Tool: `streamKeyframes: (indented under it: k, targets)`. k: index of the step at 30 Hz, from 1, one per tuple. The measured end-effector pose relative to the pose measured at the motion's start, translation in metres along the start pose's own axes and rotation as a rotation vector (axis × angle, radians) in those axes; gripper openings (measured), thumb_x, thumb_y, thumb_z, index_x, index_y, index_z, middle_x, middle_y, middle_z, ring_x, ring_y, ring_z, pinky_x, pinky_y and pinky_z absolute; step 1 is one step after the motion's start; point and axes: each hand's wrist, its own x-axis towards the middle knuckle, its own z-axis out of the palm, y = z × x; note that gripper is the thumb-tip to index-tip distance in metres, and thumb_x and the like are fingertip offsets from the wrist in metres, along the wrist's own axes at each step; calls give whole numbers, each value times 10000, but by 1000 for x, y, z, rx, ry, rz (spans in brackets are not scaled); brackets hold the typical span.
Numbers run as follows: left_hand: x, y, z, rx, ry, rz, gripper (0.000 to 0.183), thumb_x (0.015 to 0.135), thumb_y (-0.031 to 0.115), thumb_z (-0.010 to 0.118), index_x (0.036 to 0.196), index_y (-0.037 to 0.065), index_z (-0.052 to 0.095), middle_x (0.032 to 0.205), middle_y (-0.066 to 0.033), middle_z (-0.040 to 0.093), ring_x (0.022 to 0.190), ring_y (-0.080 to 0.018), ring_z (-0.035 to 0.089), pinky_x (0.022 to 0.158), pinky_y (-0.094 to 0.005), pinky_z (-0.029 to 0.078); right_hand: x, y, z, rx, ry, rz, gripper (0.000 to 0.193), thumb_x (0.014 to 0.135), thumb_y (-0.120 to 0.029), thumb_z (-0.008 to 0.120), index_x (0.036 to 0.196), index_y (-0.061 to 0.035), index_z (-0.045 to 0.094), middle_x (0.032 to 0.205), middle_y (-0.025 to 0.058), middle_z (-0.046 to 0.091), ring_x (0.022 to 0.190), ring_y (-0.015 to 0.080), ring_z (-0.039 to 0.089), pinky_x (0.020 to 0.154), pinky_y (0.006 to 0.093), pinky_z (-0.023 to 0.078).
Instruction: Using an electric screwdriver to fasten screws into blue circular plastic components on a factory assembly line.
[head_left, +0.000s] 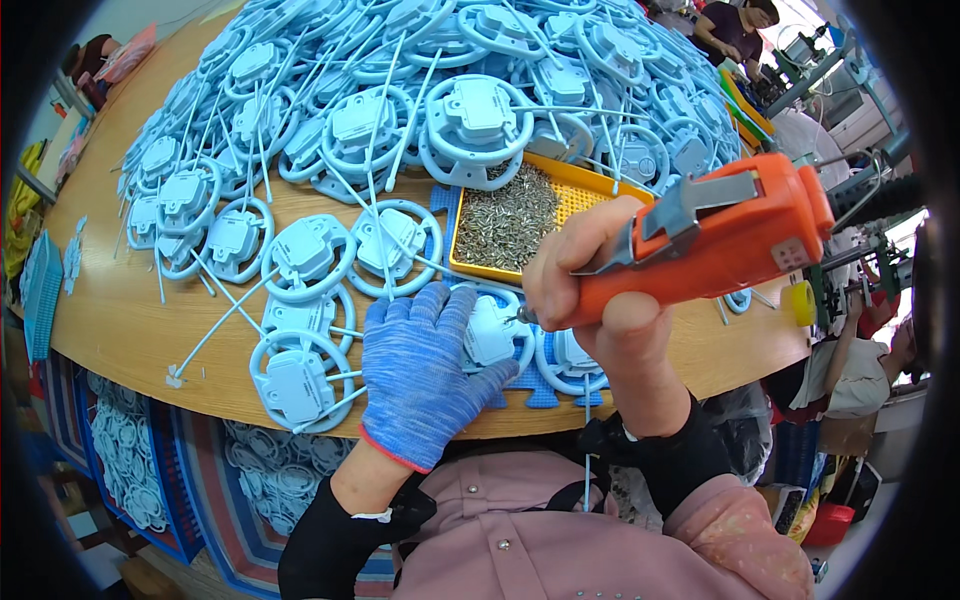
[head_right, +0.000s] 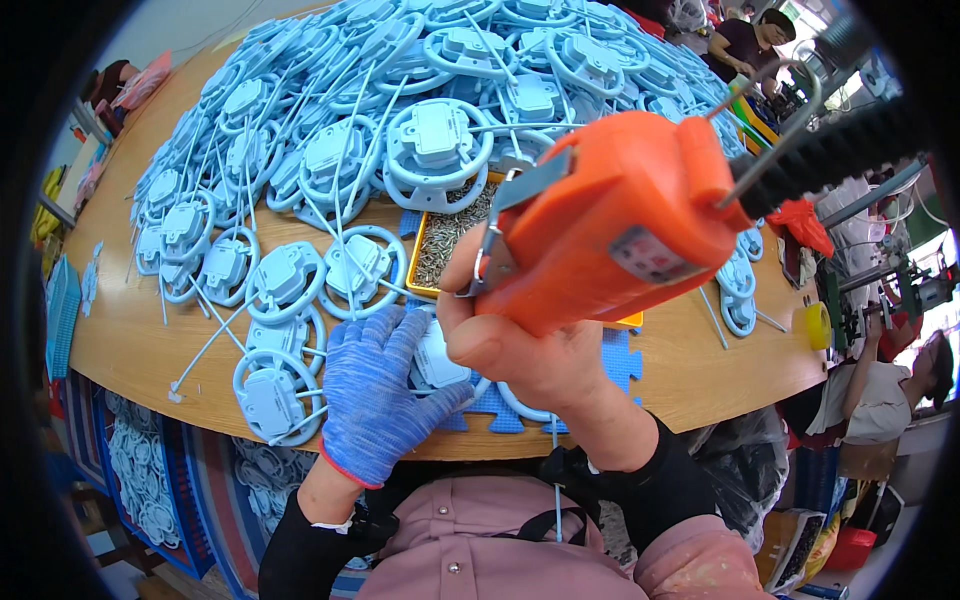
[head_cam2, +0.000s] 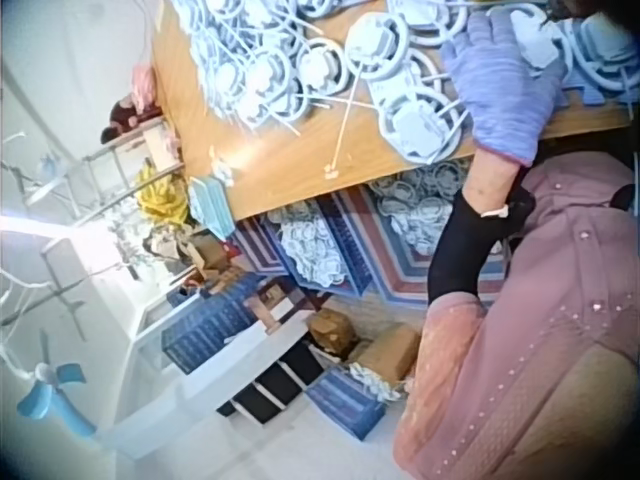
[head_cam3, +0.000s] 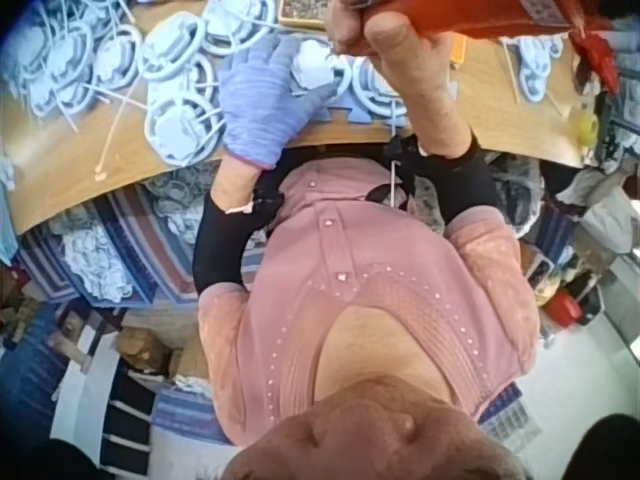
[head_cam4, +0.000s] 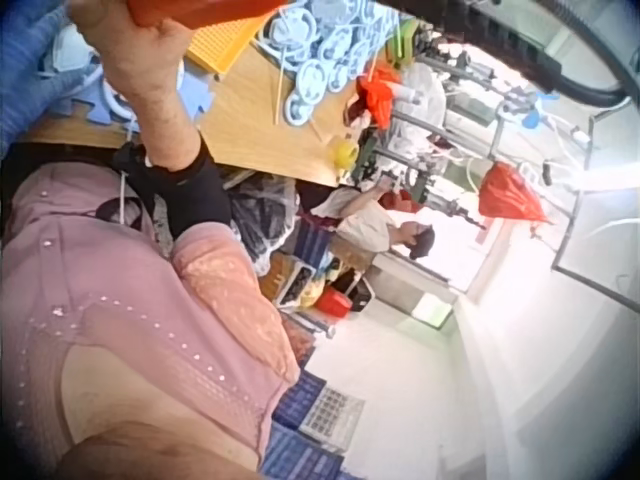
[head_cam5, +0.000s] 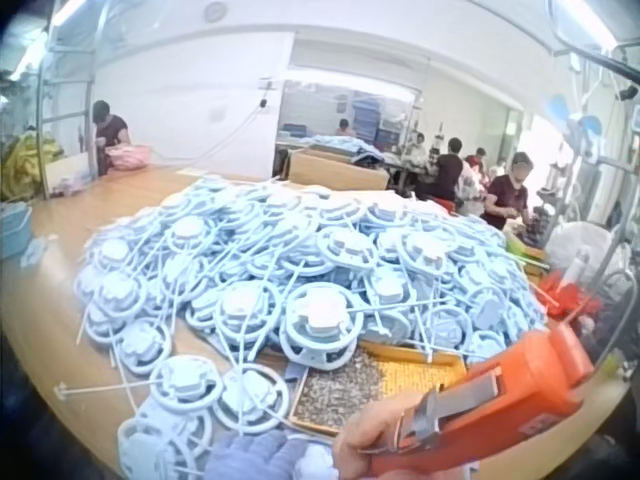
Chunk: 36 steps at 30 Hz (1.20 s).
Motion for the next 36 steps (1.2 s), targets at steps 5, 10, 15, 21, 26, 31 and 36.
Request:
streamKeyframes:
  k: [5,10,15,21,26,31,36]
  targets:
    - [-1,-5,1,4,10,9,668,636,479,774,1108,33,617,1055,-135,594,942,-313,565,895,-450,374,0,4,1,-7,-23,21,565,767,-518,734,951,-38,501,648,43,538,540,144,520,467,265,425]
    - [1,-1,-1,27,11,23,654,639,472,771,1103,37,619,1040,-131,590,933,-313,562,893,-440,376,-11,22,2,157,97,54,547,765,-493,752,944,-41,501,647,42,531,542,143,517,474,261,422]
    - [1,7,-9,76,-34,-26,659,655,493,759,1123,53,610,1100,-134,577,1009,-328,550,946,-456,358,2,16,-3,57,-16,58,539,789,-519,716,952,-51,505,638,33,515,550,148,522,479,260,425]
    - [-70,-18,-60,444,152,-465,840,597,175,838,1336,20,471,1336,-214,449,1245,-373,423,1064,-449,311,8,-7,-78,245,106,-281,381,872,-372,674,991,-39,531,691,56,562,580,147,546,521,267,457]
    - [-85,-46,-57,137,218,-483,790,607,60,804,1320,12,467,1326,-191,447,1226,-328,448,1038,-404,355,2,18,-111,168,249,-186,404,855,-355,700,1004,-23,527,684,55,560,586,152,550,529,269,460]
    - [-86,-82,-66,-189,178,-557,580,710,8,703,1240,21,471,1224,-120,480,1146,-246,477,990,-371,392,5,24,-115,181,246,-237,362,868,-306,694,1007,-18,524,669,56,556,579,145,546,507,263,442]
    - [-83,-74,-74,-141,204,-535,558,771,21,620,1303,38,452,1263,-103,502,1151,-209,473,1016,-359,369,6,32,-116,169,274,-206,320,883,-277,679,987,-22,516,644,52,542,544,129,521,455,240,412]
